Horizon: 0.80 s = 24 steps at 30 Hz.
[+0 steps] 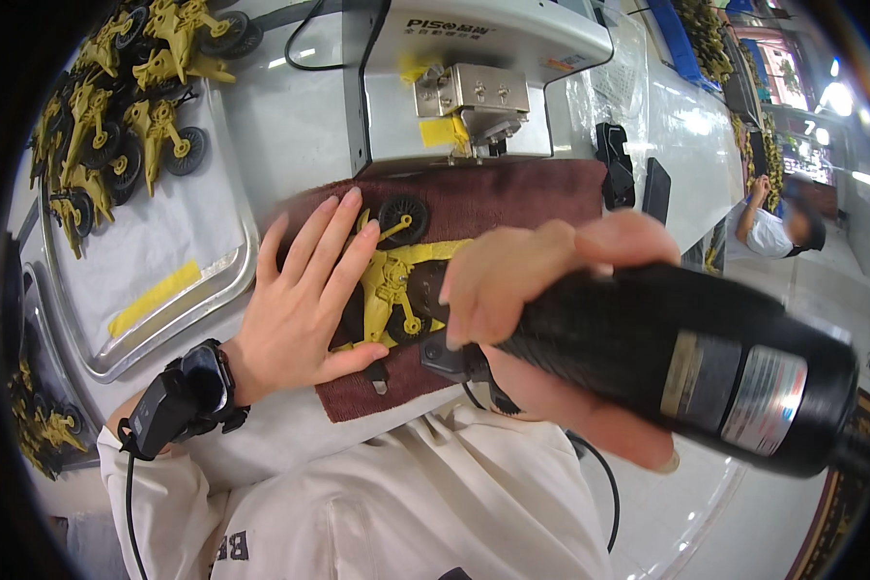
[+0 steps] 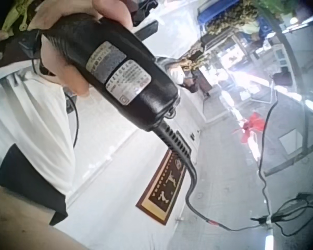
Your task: Assembling small yellow toy motorcycles using an electric screwdriver and an automated screw dispenser.
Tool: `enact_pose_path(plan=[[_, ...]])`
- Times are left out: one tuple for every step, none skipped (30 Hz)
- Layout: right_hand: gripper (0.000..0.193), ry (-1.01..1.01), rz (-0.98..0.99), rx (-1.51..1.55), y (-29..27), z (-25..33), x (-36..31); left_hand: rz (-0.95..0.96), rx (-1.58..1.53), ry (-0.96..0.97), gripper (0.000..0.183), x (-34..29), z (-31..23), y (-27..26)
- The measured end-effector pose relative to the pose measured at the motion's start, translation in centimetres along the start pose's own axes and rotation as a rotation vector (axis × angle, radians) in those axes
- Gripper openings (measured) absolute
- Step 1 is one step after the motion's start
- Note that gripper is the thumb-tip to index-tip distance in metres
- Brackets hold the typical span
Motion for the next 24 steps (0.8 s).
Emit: enact_pose_path(plan=[[0.094, -0.009, 0.020, -0.003, 0.1, 0.2, -0.1, -0.001, -0.001, -0.002, 0.092, 0.1, 0.1, -0.1], [0.092, -0.019, 0.012, -0.004, 0.0, 0.4, -0.2, 0.004, -0.003, 0.001, 0.092, 0.3, 0.1, -0.3], [0.092, -0.015, 0.008, -0.008, -0.1, 0.4, -0.3, 0.013, -0.011, 0.008, 0.092, 0.3, 0.0, -0.1], [0.091, -0.009, 0.022, -0.020, 0.0, 0.3, -0.4, 0.014, -0.016, 0.012, 0.092, 0.3, -0.1, -0.1], [0.091, -0.005, 0.036, -0.033, 0.1, 0.3, -0.5, 0.015, -0.011, 0.012, 0.092, 0.3, -0.1, 0.0], [0.088, 0.013, 0.052, -0.016, 0.1, 0.1, -0.5, 0.012, 0.001, 0.007, 0.092, 0.4, -0.1, -0.1], [0.088, 0.009, 0.055, -0.018, 0.2, 0.0, -0.5, 0.009, 0.004, 0.009, 0.092, 0.3, -0.1, -0.2], [0.086, 0.023, 0.102, -0.025, 0.8, -0.2, -0.4, 0.019, 0.001, -0.003, 0.091, 0.1, 0.0, -0.2], [0.084, 0.035, 0.149, -0.037, 1.2, -0.5, -0.4, 0.027, -0.003, -0.010, 0.091, 0.1, 0.2, 0.0], [0.083, -0.018, 0.122, -0.074, 1.2, -0.7, -0.7, 0.022, -0.007, -0.013, 0.090, 0.1, 0.2, 0.2], [0.083, -0.025, 0.125, -0.080, 0.9, -0.5, -0.5, 0.016, -0.004, -0.007, 0.090, 0.1, 0.1, 0.2], [0.083, -0.020, 0.113, -0.096, 0.8, 0.3, 0.0, 0.012, -0.012, -0.006, 0.090, 0.1, 0.0, 0.1], [0.083, -0.014, 0.100, -0.112, 0.5, 1.1, 0.6, 0.010, -0.021, -0.005, 0.091, 0.3, -0.1, -0.1], [0.085, -0.099, 0.054, -0.179, -0.1, 2.9, 1.5, -0.004, -0.022, 0.007, 0.091, 0.6, -0.1, -0.3], [0.089, -0.087, 0.139, -0.148, 0.3, 3.6, 3.4, -0.011, -0.025, 0.014, 0.091, 0.5, -0.2, -0.3], [0.092, -0.114, 0.117, -0.169, 0.7, 4.3, 5.0, -0.019, -0.023, 0.008, 0.091, 0.2, -0.2, -0.6], [0.094, -0.220, 0.023, -0.217, 0.6, 4.9, 6.0, -0.018, -0.027, 0.020, 0.091, 0.2, -0.2, -0.5], [0.094, -0.226, 0.022, -0.223, -0.3, 4.7, 6.9, -0.027, -0.040, 0.025, 0.092, 0.2, -0.1, -0.6], [0.095, -0.192, 0.027, -0.256, -1.5, 4.0, 8.1, -0.033, -0.052, 0.026, 0.093, 0.2, -0.1, -0.7], [0.097, -0.157, 0.033, -0.288, -2.7, 3.4, 9.2, -0.034, -0.050, 0.029, 0.093, 0.2, -0.2, -0.8], [0.099, -0.118, 0.039, -0.315, -2.9, 2.9, 9.8, -0.037, -0.063, 0.023, 0.094, 0.2, 0.0, -0.9], [0.098, -0.099, 0.019, -0.249, -2.2, 2.5, 9.4, -0.039, -0.076, 0.015, 0.096, 0.1, 0.1, -1.0], [0.098, -0.097, 0.021, -0.243, -1.6, 2.7, 8.4, -0.038, -0.074, 0.010, 0.096, -0.1, 0.2, -0.9], [0.092, -0.013, 0.081, -0.112, -0.9, 2.4, 7.1, -0.045, -0.091, 0.014, 0.098, 0.1, 0.2, -0.9]])
Point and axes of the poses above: each hand's wrist, its own x-axis towards the middle knuckle, its own y-axis out of the palm, z = x × y, the point moved 7 cm from there along x, towards the middle knuckle, and after that the axes turned 9 degrees about x, right-handed, at the moved point
